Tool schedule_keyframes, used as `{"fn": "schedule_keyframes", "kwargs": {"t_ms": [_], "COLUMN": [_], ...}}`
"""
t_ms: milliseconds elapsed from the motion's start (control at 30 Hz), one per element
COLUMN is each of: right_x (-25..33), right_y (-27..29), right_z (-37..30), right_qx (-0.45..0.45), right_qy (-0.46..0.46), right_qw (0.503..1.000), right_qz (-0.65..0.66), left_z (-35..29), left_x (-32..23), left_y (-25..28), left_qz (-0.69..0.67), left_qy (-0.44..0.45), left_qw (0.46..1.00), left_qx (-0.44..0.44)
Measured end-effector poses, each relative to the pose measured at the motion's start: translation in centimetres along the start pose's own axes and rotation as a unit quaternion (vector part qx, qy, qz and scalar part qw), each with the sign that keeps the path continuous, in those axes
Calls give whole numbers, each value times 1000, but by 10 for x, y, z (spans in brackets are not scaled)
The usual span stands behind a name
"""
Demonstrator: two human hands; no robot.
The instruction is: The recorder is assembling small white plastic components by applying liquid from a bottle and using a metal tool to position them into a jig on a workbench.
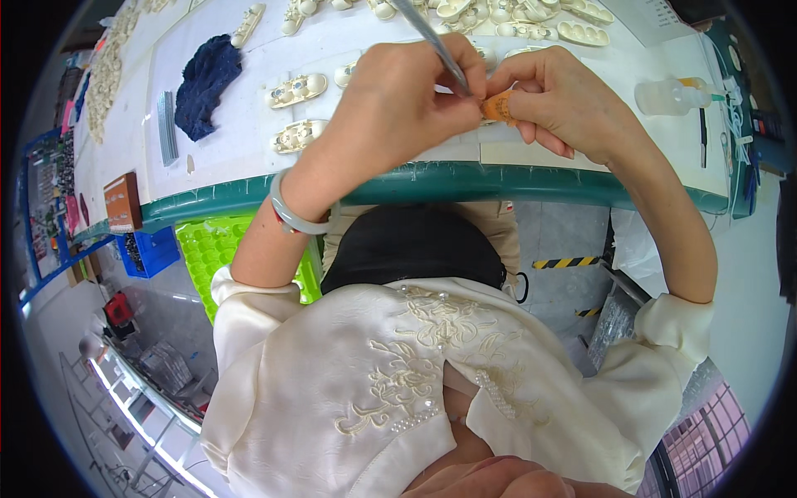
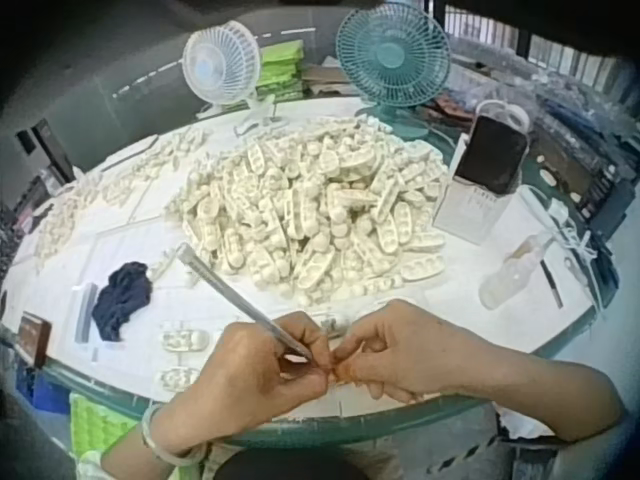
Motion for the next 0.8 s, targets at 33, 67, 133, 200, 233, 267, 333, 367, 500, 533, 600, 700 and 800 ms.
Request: {"fn": "schedule_keyframes", "kwargs": {"t_ms": [33,67,133,200,233,267,333,367,500,533,600,700,800], "right_x": [1,2,1,4,5,3,3,3,3,2,3,7,9], "right_y": [0,-1,-3,-2,-2,0,2,2,1,1,2,2,1], "right_z": [0,0,2,3,4,3,5,6,5,4,2,-3,-5], "right_qx": [1,3,5,-6,-3,0,8,11,7,9,16,17,31], "right_qy": [1,-4,-9,-18,-16,-25,-27,-32,-31,-31,-2,3,11], "right_qw": [1000,1000,1000,1000,1000,1000,999,999,999,999,999,999,997], "right_qz": [-1,-3,0,-9,-11,-12,-15,-8,-18,-20,-29,-51,-67], "left_z": [0,1,1,-3,-6,-9,-13,-13,-14,-13,-9,-4,-6], "left_x": [4,5,10,6,4,2,-1,1,4,3,0,0,2], "left_y": [1,8,31,42,38,34,21,21,17,16,11,3,4], "left_qz": [-51,-50,-115,-127,-88,-48,-40,-35,-50,-51,-45,-8,-11], "left_qy": [53,53,67,62,72,83,85,82,64,65,54,59,64], "left_qw": [997,997,990,988,993,995,995,996,997,997,998,998,998], "left_qx": [30,28,-50,-67,-32,2,20,12,-4,-6,-7,-1,-3]}}
Point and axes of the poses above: each hand's wrist, its own z-axis towards the middle knuckle, its own y-axis out of the back of the hand, x = y × z, the point moved 5 cm from there along z, towards the middle knuckle, and after that the axes turned 5 degrees about -x, right-handed, at the moved point
